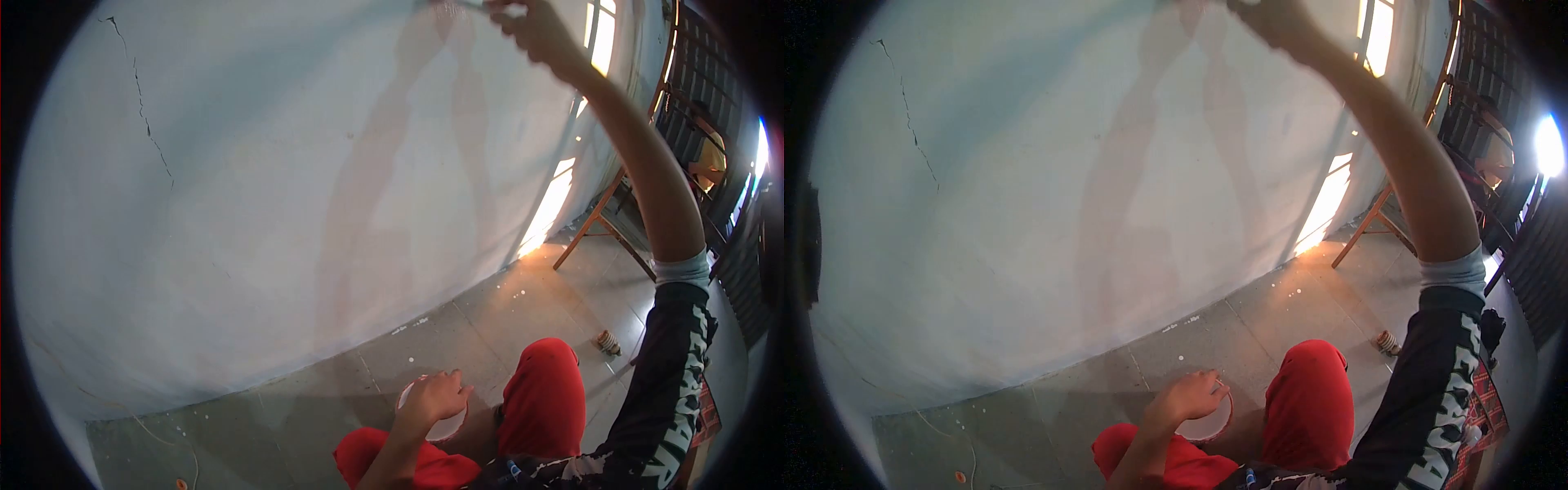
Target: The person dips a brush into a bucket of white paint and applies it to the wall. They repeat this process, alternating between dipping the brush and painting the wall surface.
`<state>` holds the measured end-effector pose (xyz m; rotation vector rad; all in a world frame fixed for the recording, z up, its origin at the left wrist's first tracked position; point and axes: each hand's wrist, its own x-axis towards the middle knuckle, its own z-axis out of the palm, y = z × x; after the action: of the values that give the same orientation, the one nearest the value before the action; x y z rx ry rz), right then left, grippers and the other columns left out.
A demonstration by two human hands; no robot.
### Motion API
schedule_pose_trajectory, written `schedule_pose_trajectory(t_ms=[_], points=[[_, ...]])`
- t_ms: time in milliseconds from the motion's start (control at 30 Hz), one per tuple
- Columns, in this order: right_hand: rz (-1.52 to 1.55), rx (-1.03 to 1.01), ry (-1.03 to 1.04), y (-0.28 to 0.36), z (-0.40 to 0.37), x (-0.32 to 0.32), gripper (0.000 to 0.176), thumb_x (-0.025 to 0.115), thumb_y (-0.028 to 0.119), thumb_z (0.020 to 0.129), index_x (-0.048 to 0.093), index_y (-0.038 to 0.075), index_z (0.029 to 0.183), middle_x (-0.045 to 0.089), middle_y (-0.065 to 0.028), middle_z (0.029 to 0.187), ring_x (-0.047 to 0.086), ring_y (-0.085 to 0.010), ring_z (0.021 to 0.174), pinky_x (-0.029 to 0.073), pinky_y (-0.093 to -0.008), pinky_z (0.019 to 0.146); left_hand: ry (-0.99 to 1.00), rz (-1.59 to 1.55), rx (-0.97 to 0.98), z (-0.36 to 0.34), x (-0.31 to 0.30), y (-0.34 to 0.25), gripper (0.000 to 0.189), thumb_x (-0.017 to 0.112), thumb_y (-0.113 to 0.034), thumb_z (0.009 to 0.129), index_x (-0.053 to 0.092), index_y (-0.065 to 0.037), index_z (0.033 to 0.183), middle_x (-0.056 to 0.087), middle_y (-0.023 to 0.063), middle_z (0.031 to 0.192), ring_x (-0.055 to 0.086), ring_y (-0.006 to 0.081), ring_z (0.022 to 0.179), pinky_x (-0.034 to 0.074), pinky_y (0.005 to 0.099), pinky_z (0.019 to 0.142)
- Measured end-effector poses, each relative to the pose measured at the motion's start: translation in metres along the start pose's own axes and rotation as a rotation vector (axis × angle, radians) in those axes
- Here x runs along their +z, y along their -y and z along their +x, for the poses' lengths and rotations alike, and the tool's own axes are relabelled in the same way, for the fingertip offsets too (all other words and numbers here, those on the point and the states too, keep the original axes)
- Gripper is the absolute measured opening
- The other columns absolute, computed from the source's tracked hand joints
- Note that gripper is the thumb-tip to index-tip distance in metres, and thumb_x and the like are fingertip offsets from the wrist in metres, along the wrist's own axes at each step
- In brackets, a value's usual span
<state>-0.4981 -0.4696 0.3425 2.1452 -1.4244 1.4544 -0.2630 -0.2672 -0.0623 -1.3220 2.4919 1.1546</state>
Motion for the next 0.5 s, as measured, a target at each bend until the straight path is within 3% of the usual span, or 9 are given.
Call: schedule_pose_trajectory(t_ms=[67, 133, 167, 267, 300, 400, 500], points=[[-0.155, -0.076, -0.061, -0.010, -0.050, 0.040, 0.023, 0.063, 0.015, 0.088, 0.067, 0.008, 0.110, 0.045, 0.0007, 0.056, 0.038, -0.0061, 0.051, 0.030, -0.0284, 0.046, 0.009, 0.016, 0.005, -0.002, -0.004, 0.000, 0.050, 0.049, -0.043, 0.096, 0.056, -0.003, 0.125, 0.060, 0.0270, 0.122, 0.056, 0.0424, 0.116, 0.044, 0.0488, 0.100], [-0.094, -0.016, 0.039, -0.020, -0.110, 0.057, 0.025, 0.061, 0.013, 0.089, 0.066, 0.002, 0.111, 0.046, -0.0016, 0.057, 0.040, -0.0070, 0.053, 0.032, -0.0288, 0.049, 0.010, 0.028, 0.015, -0.005, 0.001, -0.002, 0.050, 0.048, -0.044, 0.096, 0.056, -0.003, 0.125, 0.059, 0.0267, 0.123, 0.056, 0.0421, 0.116, 0.044, 0.0489, 0.100], [-0.028, 0.120, 0.118, -0.019, -0.135, 0.060, 0.026, 0.062, 0.020, 0.088, 0.066, 0.004, 0.109, 0.043, -0.0043, 0.057, 0.041, -0.0122, 0.054, 0.038, -0.0337, 0.053, 0.004, 0.032, 0.025, -0.004, 0.002, -0.001, 0.050, 0.048, -0.044, 0.096, 0.056, -0.004, 0.125, 0.060, 0.0264, 0.123, 0.057, 0.0416, 0.116, 0.045, 0.0487, 0.099], [0.111, 0.455, 0.385, -0.024, -0.175, 0.058, 0.025, 0.063, 0.015, 0.089, 0.066, 0.007, 0.113, 0.054, -0.0028, 0.065, 0.047, -0.0103, 0.057, 0.040, -0.0294, 0.054, -0.025, 0.043, 0.026, -0.006, 0.005, -0.002, 0.049, 0.048, -0.044, 0.096, 0.056, -0.004, 0.124, 0.061, 0.0260, 0.121, 0.058, 0.0410, 0.114, 0.045, 0.0485, 0.098], [0.120, 0.615, 0.459, -0.019, -0.178, 0.052, 0.025, 0.063, 0.015, 0.089, 0.067, 0.008, 0.112, 0.056, -0.0021, 0.067, 0.047, -0.0095, 0.056, 0.040, -0.0282, 0.051, -0.038, 0.051, 0.020, -0.007, 0.005, -0.003, 0.049, 0.049, -0.044, 0.096, 0.057, -0.004, 0.123, 0.061, 0.0259, 0.119, 0.058, 0.0409, 0.114, 0.046, 0.0485, 0.098], [0.076, 0.704, 0.535, -0.028, -0.162, 0.040, 0.023, 0.065, 0.016, 0.088, 0.067, 0.010, 0.110, 0.057, -0.0009, 0.069, 0.045, -0.0074, 0.052, 0.035, -0.0256, 0.043, -0.042, 0.039, 0.010, -0.008, 0.004, -0.002, 0.049, 0.049, -0.043, 0.096, 0.057, -0.003, 0.123, 0.062, 0.0265, 0.119, 0.058, 0.0413, 0.114, 0.045, 0.0483, 0.099], [0.014, 0.566, 0.541, -0.037, -0.100, 0.012, 0.017, 0.065, 0.017, 0.089, 0.071, 0.010, 0.104, 0.056, 0.0015, 0.066, 0.039, -0.0037, 0.048, 0.027, -0.0213, 0.037, -0.008, 0.010, 0.029, 0.004, 0.013, 0.008, 0.051, 0.048, -0.043, 0.096, 0.055, -0.002, 0.125, 0.060, 0.0270, 0.122, 0.057, 0.0415, 0.116, 0.044, 0.0484, 0.100]])
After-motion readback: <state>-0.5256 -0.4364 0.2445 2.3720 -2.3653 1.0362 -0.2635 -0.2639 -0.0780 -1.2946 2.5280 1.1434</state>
